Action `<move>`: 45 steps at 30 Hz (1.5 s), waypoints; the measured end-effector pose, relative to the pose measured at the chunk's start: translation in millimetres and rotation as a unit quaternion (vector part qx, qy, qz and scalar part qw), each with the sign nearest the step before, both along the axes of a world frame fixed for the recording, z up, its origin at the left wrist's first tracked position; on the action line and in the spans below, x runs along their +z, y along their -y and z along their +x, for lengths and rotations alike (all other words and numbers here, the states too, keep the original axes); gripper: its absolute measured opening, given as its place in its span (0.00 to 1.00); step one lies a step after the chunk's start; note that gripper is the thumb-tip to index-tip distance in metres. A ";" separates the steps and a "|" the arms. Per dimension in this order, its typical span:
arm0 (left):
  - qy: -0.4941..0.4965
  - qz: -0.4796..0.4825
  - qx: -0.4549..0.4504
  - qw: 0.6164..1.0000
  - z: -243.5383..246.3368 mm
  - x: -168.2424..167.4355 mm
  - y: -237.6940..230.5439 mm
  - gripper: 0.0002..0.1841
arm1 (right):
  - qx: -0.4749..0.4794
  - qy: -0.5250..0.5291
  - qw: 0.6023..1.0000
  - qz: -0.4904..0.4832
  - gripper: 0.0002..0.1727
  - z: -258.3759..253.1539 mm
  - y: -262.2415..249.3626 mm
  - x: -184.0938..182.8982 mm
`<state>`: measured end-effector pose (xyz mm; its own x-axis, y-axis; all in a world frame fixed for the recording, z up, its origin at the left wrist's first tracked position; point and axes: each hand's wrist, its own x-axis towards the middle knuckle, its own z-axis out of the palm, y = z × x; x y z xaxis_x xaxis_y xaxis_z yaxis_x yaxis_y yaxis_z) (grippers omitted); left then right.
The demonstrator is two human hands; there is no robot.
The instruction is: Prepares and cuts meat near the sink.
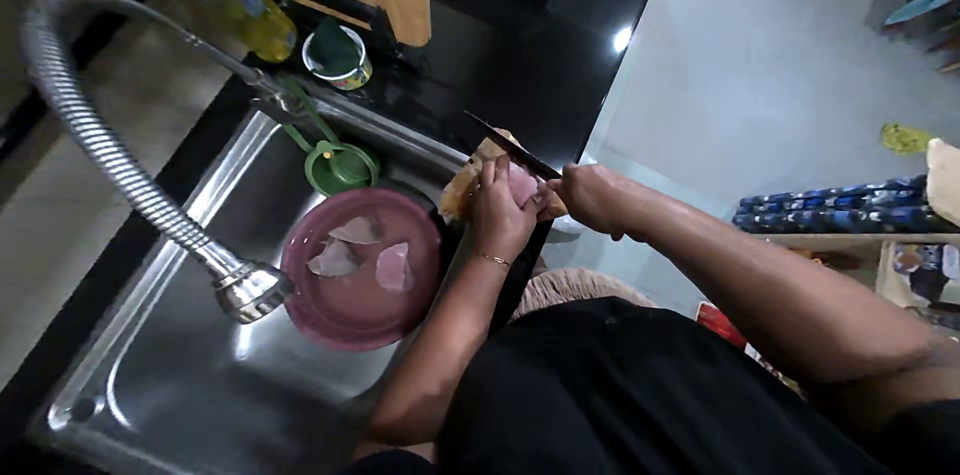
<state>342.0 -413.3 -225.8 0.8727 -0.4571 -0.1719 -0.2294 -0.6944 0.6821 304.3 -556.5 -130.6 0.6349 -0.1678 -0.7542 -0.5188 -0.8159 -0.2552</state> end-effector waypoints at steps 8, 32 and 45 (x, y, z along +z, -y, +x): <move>-0.011 -0.018 0.015 1.000 -2.3 -0.6 0.0 0.40 | 0.005 -0.028 1.000 -0.013 0.26 -64.9 16.5 19.1; -0.019 -0.044 0.029 0.998 -2.8 -8.5 -2.2 0.42 | -0.022 -0.064 0.997 -0.023 0.27 -62.5 1.4 12.7; 0.002 -0.035 0.028 0.999 -3.4 -1.4 0.6 0.39 | -0.035 -0.076 0.996 -0.010 0.27 -62.0 10.7 12.2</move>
<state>338.6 -413.8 -227.2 0.8980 -0.4178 -0.1379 -0.1940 -0.6573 0.7282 242.3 -567.2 -118.5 0.5001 -0.2235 -0.8367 -0.6061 -0.7803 -0.1538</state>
